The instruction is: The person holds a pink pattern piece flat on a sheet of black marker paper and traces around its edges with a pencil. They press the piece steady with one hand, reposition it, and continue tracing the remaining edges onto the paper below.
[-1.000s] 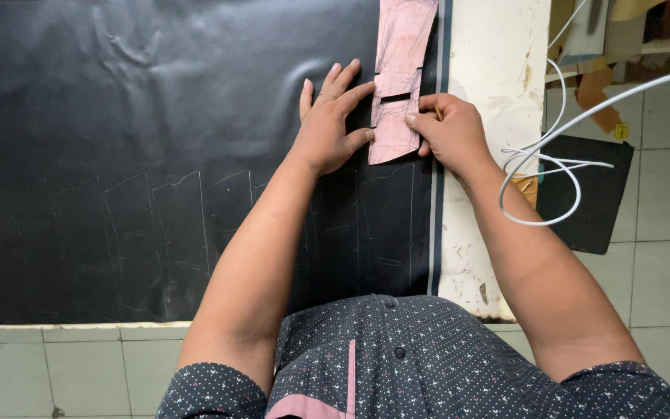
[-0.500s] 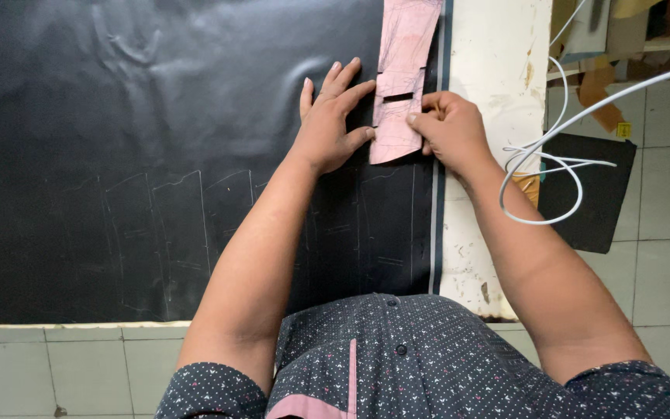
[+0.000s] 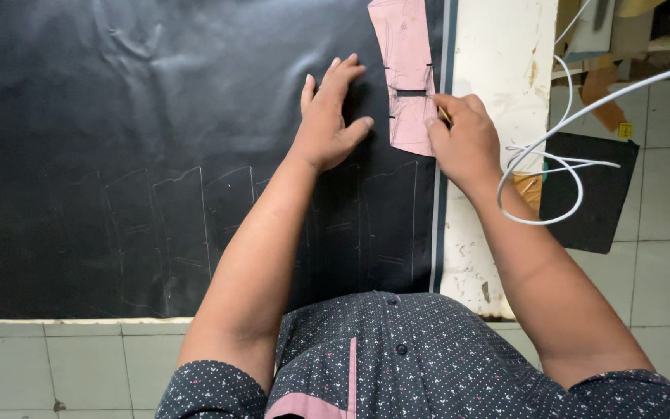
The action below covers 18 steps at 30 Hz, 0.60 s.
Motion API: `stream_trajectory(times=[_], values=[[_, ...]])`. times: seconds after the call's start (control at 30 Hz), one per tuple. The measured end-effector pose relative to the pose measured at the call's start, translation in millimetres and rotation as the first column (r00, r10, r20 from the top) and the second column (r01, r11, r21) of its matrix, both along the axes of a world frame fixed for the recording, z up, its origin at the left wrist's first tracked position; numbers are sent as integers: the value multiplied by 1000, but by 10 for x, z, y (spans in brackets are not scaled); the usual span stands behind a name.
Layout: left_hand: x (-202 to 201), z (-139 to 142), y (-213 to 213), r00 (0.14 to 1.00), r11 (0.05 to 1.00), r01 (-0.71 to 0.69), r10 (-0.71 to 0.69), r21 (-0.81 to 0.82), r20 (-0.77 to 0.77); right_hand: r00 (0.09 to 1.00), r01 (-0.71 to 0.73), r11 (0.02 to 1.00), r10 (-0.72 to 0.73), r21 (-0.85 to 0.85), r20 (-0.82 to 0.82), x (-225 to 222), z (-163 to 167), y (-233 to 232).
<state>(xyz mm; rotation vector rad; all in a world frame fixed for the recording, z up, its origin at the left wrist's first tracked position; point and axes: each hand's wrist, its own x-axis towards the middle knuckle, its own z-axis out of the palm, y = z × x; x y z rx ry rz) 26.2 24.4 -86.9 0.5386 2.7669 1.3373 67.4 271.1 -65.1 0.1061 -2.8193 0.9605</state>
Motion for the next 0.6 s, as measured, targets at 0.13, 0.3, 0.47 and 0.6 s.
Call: stream_trajectory(times=[0.13,0.3,0.47,0.6], values=[[75,102,34,999,977,23,-33,-211,-43,999,32,997,-29,-76,37,93,-195,29],[82,144,58,999,981,24,-31,-192,-33,992,-64,995,71,-76,102,107,-211,87],[79,77,59,999,981,13,-21,-192,-37,969,-139,990,141,-24,205,79,-77,122],[81,19,42,1000,981,8,-14,-195,-28,963,-133,991,131,-6,234,104,6,55]])
